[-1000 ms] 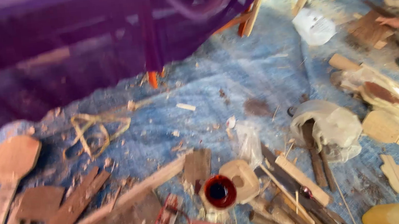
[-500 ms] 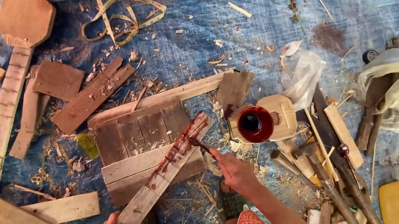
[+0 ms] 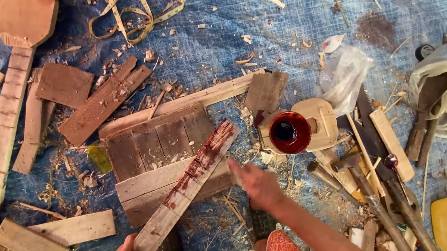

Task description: Applying a dark stain to a wooden instrument component using a small brush.

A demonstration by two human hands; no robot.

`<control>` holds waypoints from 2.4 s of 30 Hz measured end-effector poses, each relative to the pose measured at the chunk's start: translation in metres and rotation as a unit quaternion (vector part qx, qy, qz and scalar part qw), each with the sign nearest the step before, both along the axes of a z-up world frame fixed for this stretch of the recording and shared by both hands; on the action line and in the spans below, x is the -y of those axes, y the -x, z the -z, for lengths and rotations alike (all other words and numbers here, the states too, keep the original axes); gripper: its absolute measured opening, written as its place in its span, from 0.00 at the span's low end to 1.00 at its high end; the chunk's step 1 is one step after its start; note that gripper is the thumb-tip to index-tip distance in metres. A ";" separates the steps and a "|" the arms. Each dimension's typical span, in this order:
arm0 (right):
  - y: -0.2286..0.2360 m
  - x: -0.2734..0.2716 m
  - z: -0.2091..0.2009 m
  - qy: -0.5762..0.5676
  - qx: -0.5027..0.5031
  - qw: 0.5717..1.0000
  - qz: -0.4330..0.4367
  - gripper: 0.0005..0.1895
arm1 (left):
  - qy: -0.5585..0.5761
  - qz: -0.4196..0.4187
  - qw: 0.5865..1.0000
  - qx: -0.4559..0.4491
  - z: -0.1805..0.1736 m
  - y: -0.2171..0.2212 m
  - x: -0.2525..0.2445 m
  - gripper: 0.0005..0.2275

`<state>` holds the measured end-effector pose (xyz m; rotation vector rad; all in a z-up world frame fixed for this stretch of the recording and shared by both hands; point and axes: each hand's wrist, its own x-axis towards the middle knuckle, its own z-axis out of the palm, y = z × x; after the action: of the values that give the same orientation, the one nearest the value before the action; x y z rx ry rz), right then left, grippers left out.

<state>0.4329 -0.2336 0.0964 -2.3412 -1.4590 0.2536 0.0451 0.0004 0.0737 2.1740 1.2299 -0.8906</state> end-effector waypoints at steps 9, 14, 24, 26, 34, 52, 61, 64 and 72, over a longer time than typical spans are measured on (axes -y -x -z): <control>0.017 -0.003 -0.003 0.011 0.024 0.998 -0.051 0.50 | -0.030 0.021 0.997 -0.064 -0.012 -0.009 -0.003 0.34; -0.028 0.001 0.006 0.064 0.011 0.997 0.037 0.37 | -0.036 0.004 0.998 -0.045 -0.034 -0.015 -0.002 0.32; -0.008 -0.007 -0.003 0.084 -0.051 0.995 -0.011 0.42 | -0.026 0.004 0.998 -0.051 -0.047 -0.026 -0.003 0.32; -0.034 -0.008 0.000 0.124 -0.022 0.991 0.052 0.39 | -0.037 0.003 0.998 -0.045 -0.054 -0.028 -0.003 0.32; 0.037 -0.006 -0.027 -0.018 -0.085 0.993 -0.079 0.53 | -0.105 0.063 0.992 -0.041 -0.052 -0.024 -0.008 0.32; -0.044 -0.015 -0.018 -0.057 -0.067 0.989 0.116 0.26 | -0.187 0.095 0.976 0.054 -0.054 -0.020 -0.011 0.30; 0.031 -0.006 -0.017 -0.028 -0.034 0.996 -0.077 0.48 | -0.098 0.068 0.992 -0.046 -0.076 -0.041 -0.016 0.34; -0.022 0.006 0.007 0.055 -0.021 0.997 0.047 0.33 | -0.086 0.058 0.992 -0.076 -0.078 -0.043 -0.016 0.36; 0.013 0.003 0.002 -0.005 0.016 0.999 -0.031 0.49 | -0.073 0.049 0.994 -0.067 -0.052 -0.029 -0.015 0.36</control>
<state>0.4196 -0.2363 0.0946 -2.3046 -1.5457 0.2249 0.0736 0.0157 0.1257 2.3388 1.2986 -1.0311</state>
